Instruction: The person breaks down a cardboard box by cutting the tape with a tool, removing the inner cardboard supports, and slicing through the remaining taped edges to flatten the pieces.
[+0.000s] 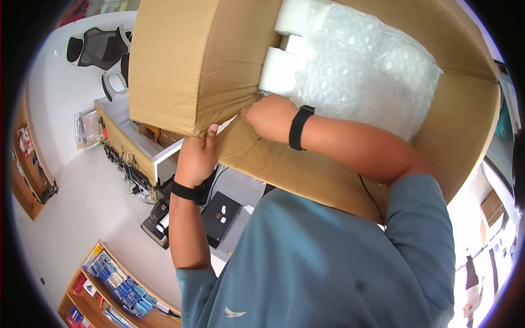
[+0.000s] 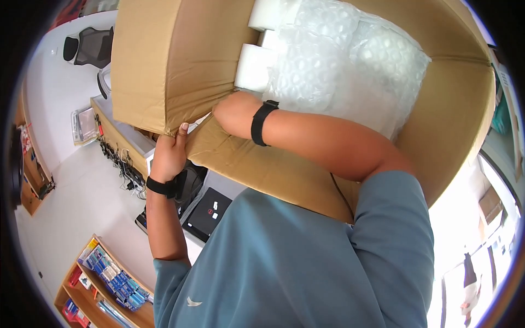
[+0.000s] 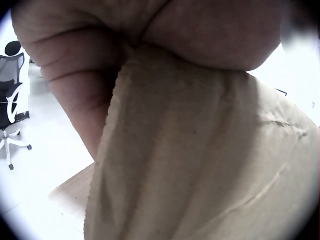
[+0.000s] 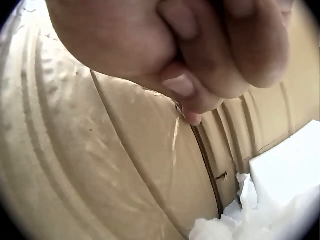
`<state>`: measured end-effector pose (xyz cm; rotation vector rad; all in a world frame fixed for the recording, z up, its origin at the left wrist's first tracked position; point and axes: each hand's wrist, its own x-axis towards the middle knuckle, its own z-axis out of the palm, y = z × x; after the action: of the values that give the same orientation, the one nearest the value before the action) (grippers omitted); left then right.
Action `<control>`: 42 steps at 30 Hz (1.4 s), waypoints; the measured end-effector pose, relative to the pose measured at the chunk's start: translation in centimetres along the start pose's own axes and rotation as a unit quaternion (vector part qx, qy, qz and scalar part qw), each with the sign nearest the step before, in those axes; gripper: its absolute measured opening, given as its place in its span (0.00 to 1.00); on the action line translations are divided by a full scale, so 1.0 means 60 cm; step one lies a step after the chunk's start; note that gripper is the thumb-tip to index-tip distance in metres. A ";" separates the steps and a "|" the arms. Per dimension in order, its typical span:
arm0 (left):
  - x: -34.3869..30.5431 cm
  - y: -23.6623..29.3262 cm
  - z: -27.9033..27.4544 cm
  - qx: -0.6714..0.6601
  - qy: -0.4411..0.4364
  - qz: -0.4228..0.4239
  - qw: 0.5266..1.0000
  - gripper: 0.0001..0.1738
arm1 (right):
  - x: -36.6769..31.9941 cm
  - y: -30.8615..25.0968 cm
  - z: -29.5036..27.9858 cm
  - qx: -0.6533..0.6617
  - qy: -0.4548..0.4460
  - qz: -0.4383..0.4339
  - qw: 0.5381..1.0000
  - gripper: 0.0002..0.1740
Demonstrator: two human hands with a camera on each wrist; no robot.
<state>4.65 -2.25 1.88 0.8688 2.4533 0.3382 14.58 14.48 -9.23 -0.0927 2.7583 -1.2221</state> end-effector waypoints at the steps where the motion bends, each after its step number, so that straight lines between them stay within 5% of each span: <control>1: -0.001 0.001 0.000 0.000 -0.003 0.005 1.000 0.17 | -0.004 0.006 -0.002 0.001 -0.008 0.000 1.000 0.09; 24: 0.000 0.004 -0.001 0.010 -0.013 -0.008 1.000 0.17 | -0.023 0.082 0.023 -0.034 -0.063 0.022 0.997 0.11; 42: -0.001 0.003 -0.001 0.008 -0.012 -0.007 1.000 0.18 | -0.030 0.085 0.044 0.070 0.056 -0.042 0.995 0.07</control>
<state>4.76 -2.15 2.03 0.8579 2.4411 0.3013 16.67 16.19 -14.60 -0.1315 2.7784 -1.4816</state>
